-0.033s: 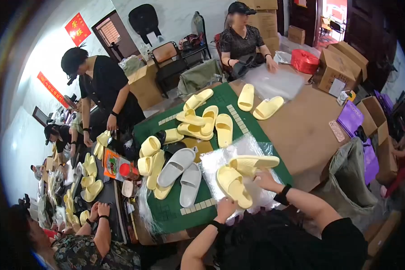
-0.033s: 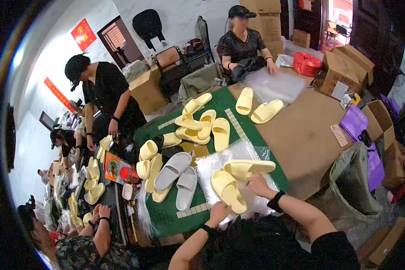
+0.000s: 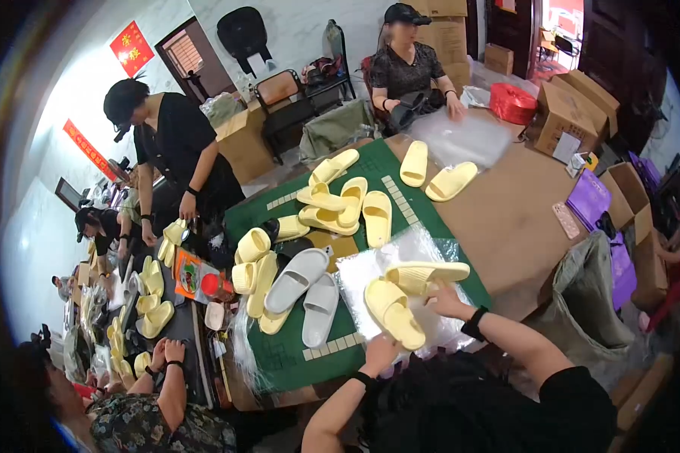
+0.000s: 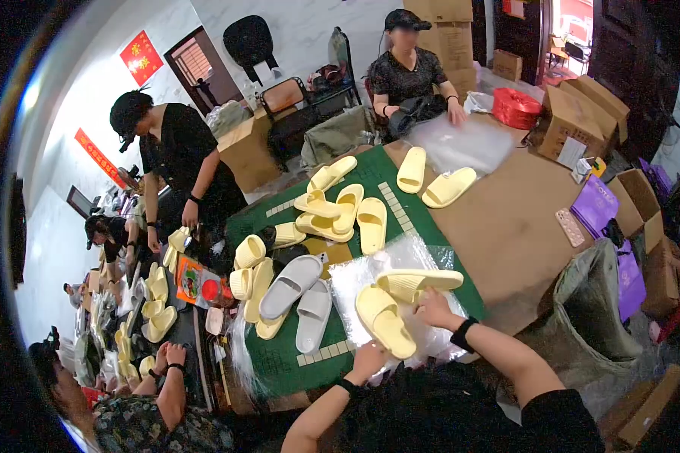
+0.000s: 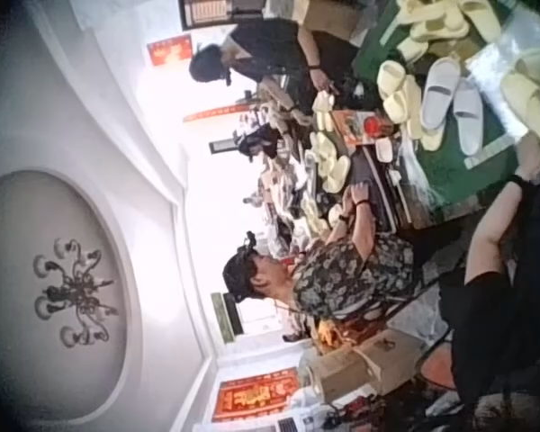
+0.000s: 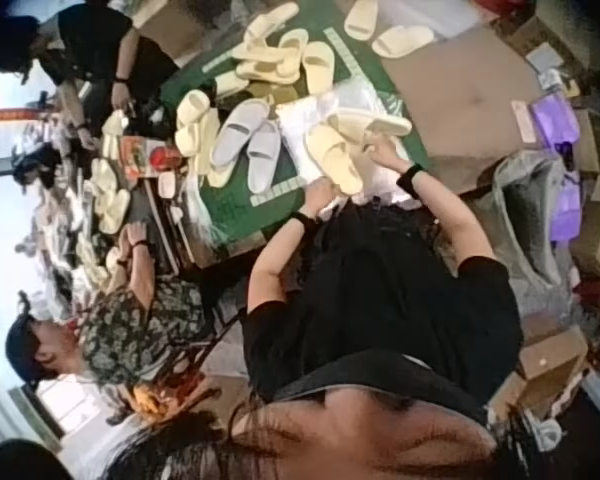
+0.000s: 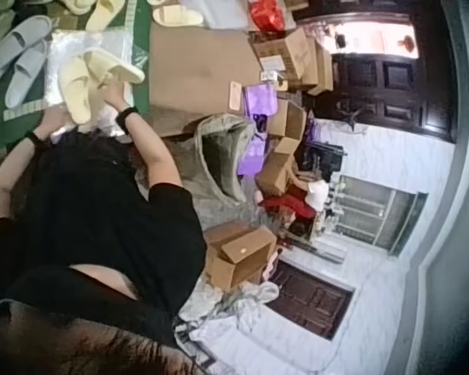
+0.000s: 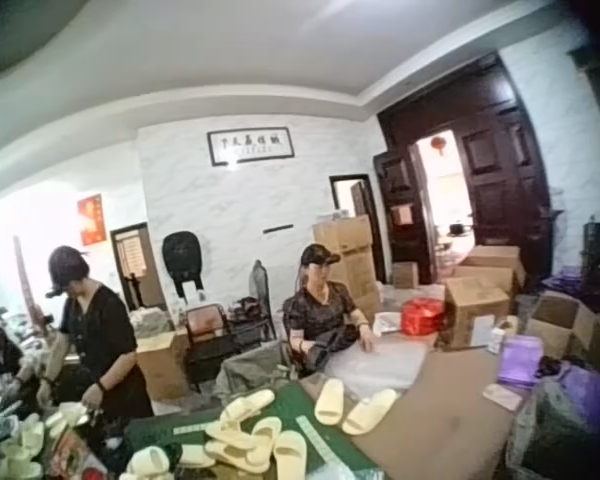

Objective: Packing plastic sandals into individual clear plastic bags and placing them into a large collection bag.

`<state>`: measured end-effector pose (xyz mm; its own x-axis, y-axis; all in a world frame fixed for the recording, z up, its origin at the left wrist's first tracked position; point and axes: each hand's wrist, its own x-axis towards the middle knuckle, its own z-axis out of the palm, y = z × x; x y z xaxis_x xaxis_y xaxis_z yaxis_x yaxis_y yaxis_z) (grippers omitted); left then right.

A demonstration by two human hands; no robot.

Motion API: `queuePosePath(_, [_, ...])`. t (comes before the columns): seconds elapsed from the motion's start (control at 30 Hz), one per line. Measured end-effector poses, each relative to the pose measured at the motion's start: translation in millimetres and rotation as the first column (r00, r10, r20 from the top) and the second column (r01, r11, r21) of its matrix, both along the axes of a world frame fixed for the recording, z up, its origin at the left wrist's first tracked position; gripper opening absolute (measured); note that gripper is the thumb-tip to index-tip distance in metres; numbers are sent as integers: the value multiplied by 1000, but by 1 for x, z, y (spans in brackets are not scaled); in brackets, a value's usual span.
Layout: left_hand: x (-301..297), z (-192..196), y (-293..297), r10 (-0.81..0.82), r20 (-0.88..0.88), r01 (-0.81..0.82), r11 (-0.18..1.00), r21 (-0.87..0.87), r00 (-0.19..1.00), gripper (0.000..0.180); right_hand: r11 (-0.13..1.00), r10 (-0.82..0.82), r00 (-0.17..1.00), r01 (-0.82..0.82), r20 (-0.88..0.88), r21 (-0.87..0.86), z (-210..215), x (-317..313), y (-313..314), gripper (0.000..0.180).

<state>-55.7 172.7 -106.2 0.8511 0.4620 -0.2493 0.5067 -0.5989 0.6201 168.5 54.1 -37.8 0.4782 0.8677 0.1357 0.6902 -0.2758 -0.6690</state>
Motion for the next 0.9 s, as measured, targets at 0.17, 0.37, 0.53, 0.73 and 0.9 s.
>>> queuePosePath(0.17, [-16,7,-23,-454,-8,367,710,601,891,42,982,124,945,-162,-302,-101,-66,34,30,36])
queuePosePath(0.37, [-18,11,-35,-339,86,250,820,515,937,36,950,-121,207,307,-971,-53,5,-1,59,45])
queuePosePath(0.53, [-17,9,-35,-335,71,236,783,575,940,36,985,-150,440,144,-885,-95,7,3,62,43])
queuePosePath(0.73, [21,101,-14,-323,-174,309,946,-99,930,43,934,-296,361,302,-885,-189,49,-4,74,27])
queuePosePath(0.9, [71,171,-23,-84,252,248,621,-743,964,48,870,-319,182,446,-930,-211,90,-4,72,28])
